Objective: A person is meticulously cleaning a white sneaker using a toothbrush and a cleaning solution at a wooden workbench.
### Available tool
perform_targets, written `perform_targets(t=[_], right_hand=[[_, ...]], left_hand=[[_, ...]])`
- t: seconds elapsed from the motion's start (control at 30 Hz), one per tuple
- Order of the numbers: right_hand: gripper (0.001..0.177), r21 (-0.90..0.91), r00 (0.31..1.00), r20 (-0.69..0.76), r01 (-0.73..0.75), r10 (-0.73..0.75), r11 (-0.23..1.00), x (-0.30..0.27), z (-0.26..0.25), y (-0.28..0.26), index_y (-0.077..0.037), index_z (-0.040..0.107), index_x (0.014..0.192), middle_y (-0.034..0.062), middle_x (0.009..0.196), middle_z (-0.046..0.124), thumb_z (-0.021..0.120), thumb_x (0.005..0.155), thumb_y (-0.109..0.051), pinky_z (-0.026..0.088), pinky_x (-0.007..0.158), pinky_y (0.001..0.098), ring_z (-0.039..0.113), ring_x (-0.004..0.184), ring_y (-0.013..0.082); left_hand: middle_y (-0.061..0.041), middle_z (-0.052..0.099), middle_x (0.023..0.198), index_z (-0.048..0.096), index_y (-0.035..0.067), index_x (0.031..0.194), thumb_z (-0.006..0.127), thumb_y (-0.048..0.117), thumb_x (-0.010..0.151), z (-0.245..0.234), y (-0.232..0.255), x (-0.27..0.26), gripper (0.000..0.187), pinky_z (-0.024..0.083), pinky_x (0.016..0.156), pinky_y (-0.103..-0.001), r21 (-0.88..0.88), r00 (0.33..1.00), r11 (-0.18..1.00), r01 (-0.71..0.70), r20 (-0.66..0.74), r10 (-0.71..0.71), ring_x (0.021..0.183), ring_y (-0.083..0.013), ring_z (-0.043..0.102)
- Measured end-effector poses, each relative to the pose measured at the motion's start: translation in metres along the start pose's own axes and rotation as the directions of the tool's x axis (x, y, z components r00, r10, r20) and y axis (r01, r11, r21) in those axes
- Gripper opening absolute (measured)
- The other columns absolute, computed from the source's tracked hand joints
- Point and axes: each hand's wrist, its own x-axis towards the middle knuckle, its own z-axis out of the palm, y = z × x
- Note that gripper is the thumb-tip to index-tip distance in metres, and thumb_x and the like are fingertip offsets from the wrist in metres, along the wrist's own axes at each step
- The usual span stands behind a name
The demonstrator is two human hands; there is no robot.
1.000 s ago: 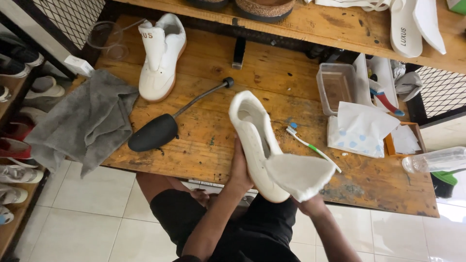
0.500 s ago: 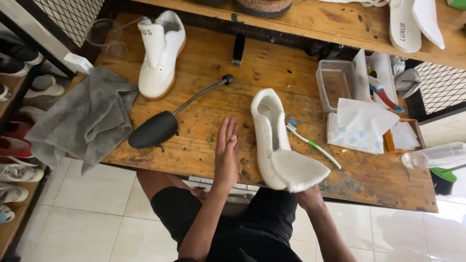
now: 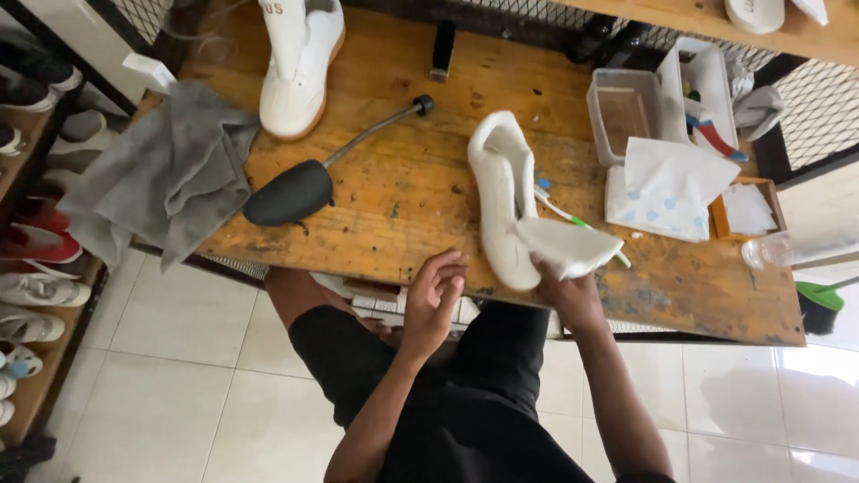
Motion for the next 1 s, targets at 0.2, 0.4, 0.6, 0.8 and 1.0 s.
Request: perform_targets(t=[0.2,0.4,0.6,0.8,1.0], right_hand=[[0.047,0.281,0.999,-0.021,-0.042,0.050,0.959,-0.013,0.020,0.010,0.009,0.059,0.127,0.0227,0.094,0.069,0.080,0.087,-0.002,0.065,0.070,0.0554,0.072,0.080,0.0310],[0.033,0.445,0.999,0.045,-0.045,0.028,0.894,-0.035,0.050,-0.035,0.011,0.064,0.118,0.0177,0.093,0.069,0.076,0.089,0.000,0.066,0.067,0.0463,0.072,0.077,0.0267],[0.015,0.336,0.994,0.036,0.082,-0.100,0.938,-0.002,0.059,-0.075,0.002,0.068,0.097,0.0048,0.078,0.067,0.079,0.089,-0.004,0.059,0.051,0.0288,0.064,0.061,0.0120],[0.025,0.307,0.997,-0.007,0.073,-0.075,0.949,0.067,0.058,-0.055,0.011,0.071,0.103,0.0172,0.084,0.070,0.082,0.089,-0.007,0.062,0.059,0.0383,0.072,0.069,0.0222],[0.050,0.191,0.997,0.072,0.021,-0.035,0.981,0.118,0.056,-0.025,0.008,0.058,0.129,0.0170,0.115,0.066,0.081,0.093,-0.016,0.066,0.068,0.0392,0.071,0.090,0.0274]], left_hand=[[-0.027,0.032,0.156,0.041,0.004,0.155,0.074,0.024,0.094,0.016,0.030,-0.005,0.072,0.037,0.115,-0.061,0.237,0.992,0.965,-0.113,0.088,0.095,0.144,-0.0509,0.035],[-0.023,0.045,0.148,0.049,0.002,0.148,0.071,0.031,0.097,-0.014,0.037,0.009,0.063,0.041,0.114,-0.059,0.442,0.948,0.841,-0.313,0.101,0.301,0.142,-0.0443,0.043],[-0.023,0.057,0.133,0.062,-0.003,0.133,0.065,0.028,0.101,-0.062,0.058,0.029,0.045,0.044,0.109,-0.058,0.669,0.898,0.651,-0.359,0.056,0.437,0.133,-0.0447,0.053],[-0.019,0.056,0.135,0.065,0.001,0.127,0.073,0.020,0.095,-0.101,0.079,0.057,0.038,0.047,0.106,-0.053,0.862,0.793,0.379,-0.336,0.041,0.608,0.130,-0.0404,0.055],[-0.021,0.059,0.127,0.066,0.001,0.129,0.076,0.024,0.090,-0.144,0.074,0.117,0.046,0.051,0.093,-0.054,0.985,0.867,-0.014,-0.171,0.158,0.472,0.122,-0.0409,0.059]])
